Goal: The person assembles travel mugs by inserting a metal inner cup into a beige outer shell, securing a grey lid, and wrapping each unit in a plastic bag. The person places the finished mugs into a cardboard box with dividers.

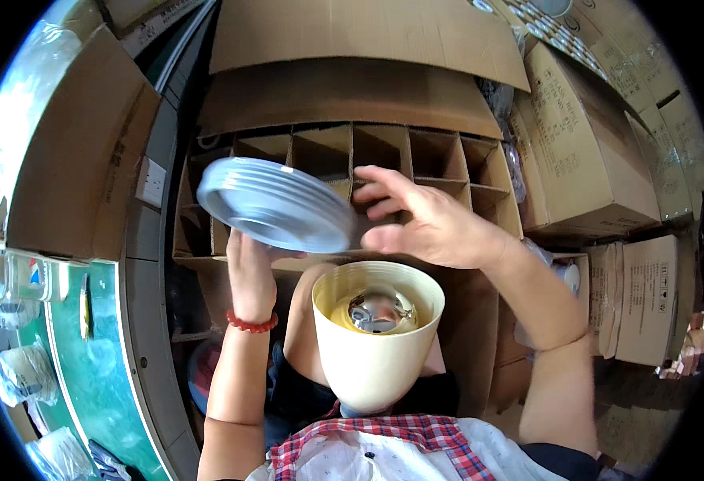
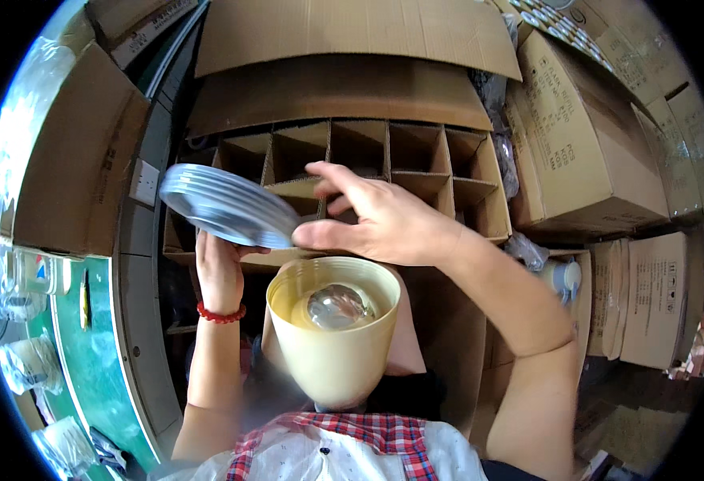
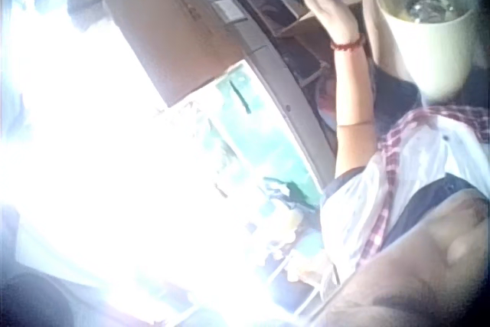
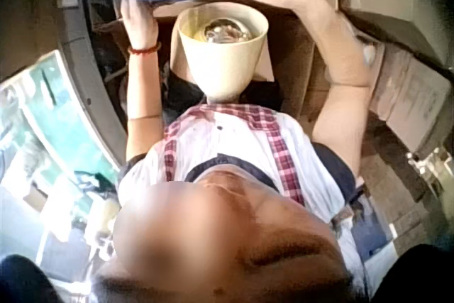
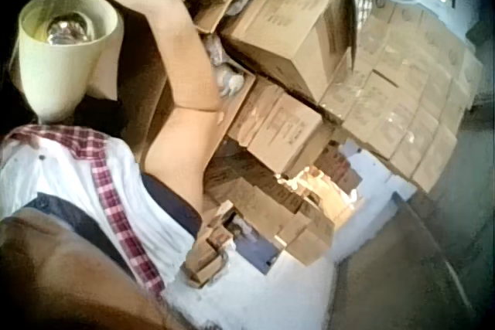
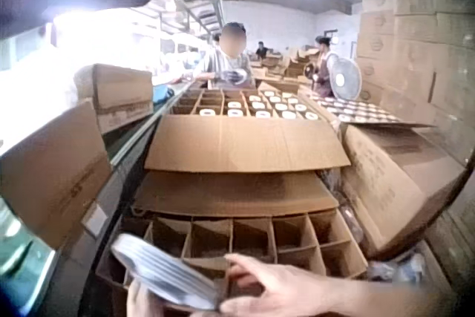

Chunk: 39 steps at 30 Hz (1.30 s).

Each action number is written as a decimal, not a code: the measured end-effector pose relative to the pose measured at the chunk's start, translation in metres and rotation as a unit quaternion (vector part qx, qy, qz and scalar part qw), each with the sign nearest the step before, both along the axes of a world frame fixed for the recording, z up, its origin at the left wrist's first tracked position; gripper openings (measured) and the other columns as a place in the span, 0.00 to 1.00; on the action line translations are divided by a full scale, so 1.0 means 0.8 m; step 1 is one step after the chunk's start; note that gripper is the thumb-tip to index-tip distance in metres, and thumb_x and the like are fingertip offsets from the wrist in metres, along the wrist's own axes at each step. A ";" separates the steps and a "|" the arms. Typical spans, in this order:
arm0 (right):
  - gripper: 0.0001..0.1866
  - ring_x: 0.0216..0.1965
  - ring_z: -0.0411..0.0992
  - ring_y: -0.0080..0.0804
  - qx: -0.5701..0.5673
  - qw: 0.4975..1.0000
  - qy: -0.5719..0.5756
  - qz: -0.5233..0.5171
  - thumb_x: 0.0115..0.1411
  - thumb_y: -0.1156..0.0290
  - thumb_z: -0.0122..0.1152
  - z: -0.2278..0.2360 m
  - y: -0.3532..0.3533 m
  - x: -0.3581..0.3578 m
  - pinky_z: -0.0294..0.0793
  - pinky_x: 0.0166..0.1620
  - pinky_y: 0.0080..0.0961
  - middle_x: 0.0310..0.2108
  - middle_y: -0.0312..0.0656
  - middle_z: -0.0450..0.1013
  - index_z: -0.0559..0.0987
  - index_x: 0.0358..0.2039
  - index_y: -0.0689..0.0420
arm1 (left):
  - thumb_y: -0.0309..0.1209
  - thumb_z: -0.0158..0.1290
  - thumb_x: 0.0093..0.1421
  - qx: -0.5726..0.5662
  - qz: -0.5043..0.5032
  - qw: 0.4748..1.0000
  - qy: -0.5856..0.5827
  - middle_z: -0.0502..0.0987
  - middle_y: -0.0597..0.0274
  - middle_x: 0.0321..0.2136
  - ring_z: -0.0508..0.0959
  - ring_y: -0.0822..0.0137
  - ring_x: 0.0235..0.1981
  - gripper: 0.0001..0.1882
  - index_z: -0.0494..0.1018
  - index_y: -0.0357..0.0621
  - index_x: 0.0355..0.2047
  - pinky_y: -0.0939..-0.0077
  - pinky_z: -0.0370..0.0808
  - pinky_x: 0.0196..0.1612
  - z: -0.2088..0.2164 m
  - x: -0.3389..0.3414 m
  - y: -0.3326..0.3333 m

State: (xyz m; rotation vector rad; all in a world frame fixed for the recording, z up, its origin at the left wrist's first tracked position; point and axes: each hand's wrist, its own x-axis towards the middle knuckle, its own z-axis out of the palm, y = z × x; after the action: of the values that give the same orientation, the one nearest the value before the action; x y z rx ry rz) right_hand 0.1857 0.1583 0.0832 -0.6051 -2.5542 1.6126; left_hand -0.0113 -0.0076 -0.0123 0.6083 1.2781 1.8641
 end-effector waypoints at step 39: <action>0.15 0.51 0.73 0.36 0.164 0.965 0.181 -0.098 0.62 0.57 0.59 -0.016 -0.157 0.112 0.59 0.62 0.46 0.45 0.41 0.78 0.82 0.37 0.57 | 0.37 0.39 0.65 0.061 -0.249 0.955 -0.152 0.70 0.39 0.55 0.66 0.48 0.60 0.19 0.71 0.37 0.26 0.57 0.60 0.64 -0.020 0.075 -0.052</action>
State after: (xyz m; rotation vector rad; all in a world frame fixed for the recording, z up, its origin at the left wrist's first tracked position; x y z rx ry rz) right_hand 0.2756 0.0326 0.0706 -0.4623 -2.3265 1.0854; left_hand 0.0485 -0.0490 -0.0283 0.6129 0.7297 1.5433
